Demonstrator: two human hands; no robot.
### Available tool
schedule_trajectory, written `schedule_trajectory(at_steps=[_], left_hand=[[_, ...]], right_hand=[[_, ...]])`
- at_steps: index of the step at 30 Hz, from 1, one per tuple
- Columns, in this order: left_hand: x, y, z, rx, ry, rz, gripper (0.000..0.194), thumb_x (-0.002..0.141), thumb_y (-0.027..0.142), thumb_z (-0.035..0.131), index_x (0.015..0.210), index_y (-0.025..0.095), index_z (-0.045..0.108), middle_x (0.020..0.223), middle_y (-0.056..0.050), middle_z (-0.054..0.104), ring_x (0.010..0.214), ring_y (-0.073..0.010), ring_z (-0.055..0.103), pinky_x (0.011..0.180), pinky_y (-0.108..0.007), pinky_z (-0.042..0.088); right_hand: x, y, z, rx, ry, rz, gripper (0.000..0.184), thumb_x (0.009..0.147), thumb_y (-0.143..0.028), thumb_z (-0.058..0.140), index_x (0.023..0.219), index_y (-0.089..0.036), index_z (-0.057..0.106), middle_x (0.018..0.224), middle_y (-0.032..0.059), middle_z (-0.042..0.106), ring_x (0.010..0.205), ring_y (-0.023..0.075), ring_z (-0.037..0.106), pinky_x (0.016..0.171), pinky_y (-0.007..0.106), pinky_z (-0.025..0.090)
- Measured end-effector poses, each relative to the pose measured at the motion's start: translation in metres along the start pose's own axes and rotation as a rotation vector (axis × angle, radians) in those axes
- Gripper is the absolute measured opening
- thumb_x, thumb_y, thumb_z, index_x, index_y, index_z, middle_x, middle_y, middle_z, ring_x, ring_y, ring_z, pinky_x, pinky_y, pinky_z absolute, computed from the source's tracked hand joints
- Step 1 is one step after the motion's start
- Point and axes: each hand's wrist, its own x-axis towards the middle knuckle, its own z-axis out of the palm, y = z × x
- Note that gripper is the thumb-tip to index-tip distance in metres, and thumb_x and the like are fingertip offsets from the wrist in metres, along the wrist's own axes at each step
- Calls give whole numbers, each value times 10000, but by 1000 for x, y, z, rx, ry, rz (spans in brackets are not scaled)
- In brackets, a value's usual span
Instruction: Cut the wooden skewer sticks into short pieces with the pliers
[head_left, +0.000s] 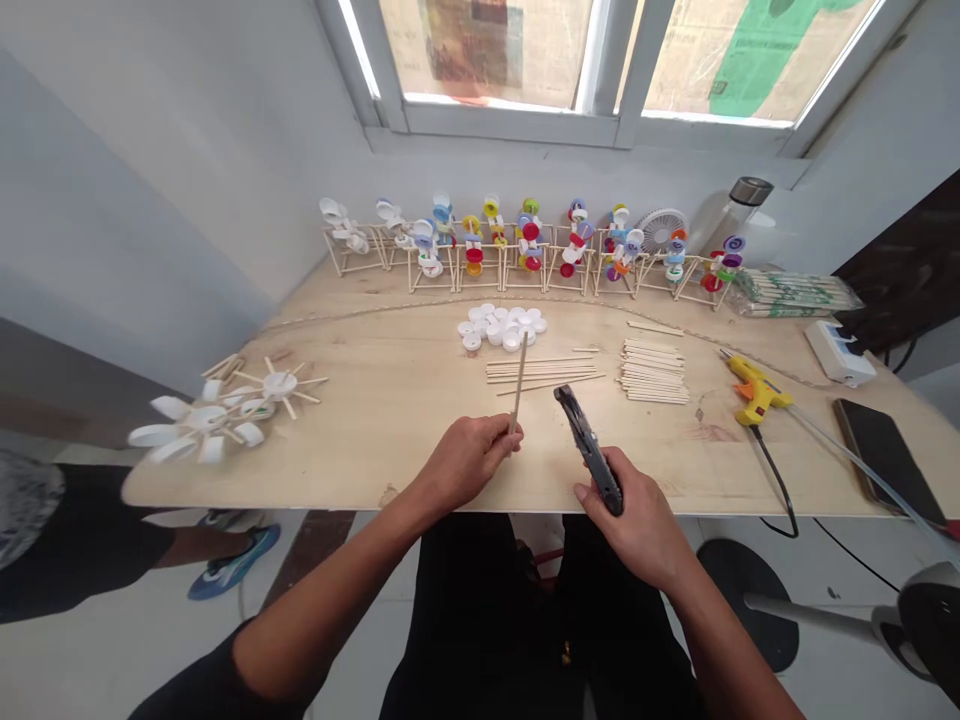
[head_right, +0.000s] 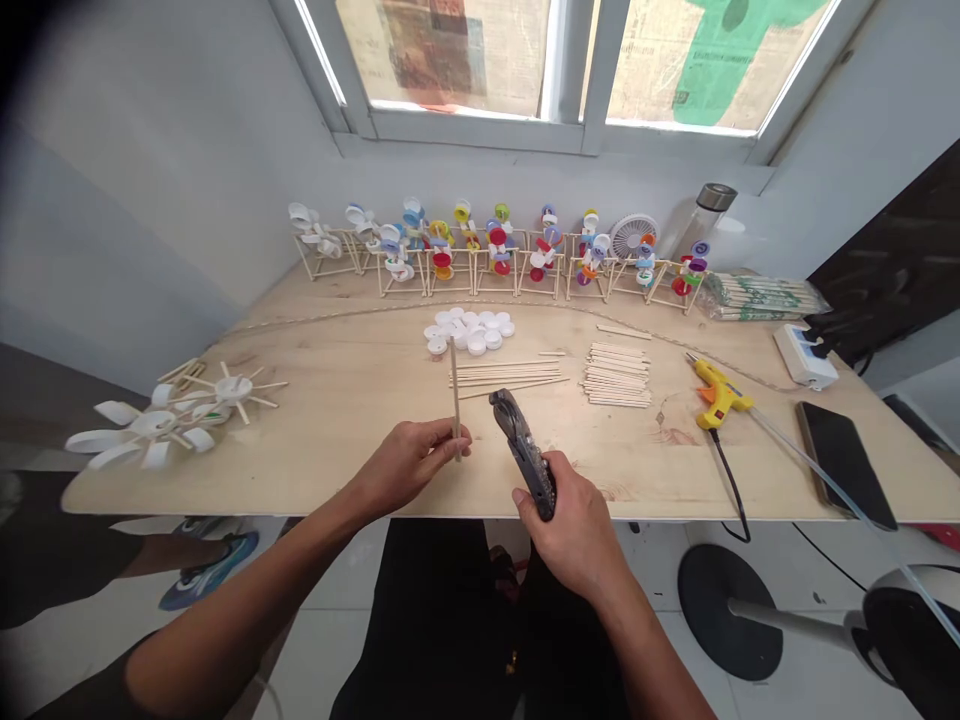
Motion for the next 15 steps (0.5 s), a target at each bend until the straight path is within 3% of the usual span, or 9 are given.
schedule_trajectory(at_steps=[5,15], left_hand=[[-1,19,-18,-26,-117,52,188,799,235,469,688,194,616,673,-2,655,614,-139,585,573,-217,377],[15,49,-42,258,-318,148,226,750,185,478,536,197,551,510,-6,574,455,-136,491,475,-237,265]], right_hand=[[-3,0,0,-68,-20,18,172,777,-357,476,901,-239,464,660,-22,555,586,178,526,544,252,342],[-7,-5,-2,9,-63,-14,160,766,-313,500,898,-226,477,708,-10,573,633,173,528,595,262,373]])
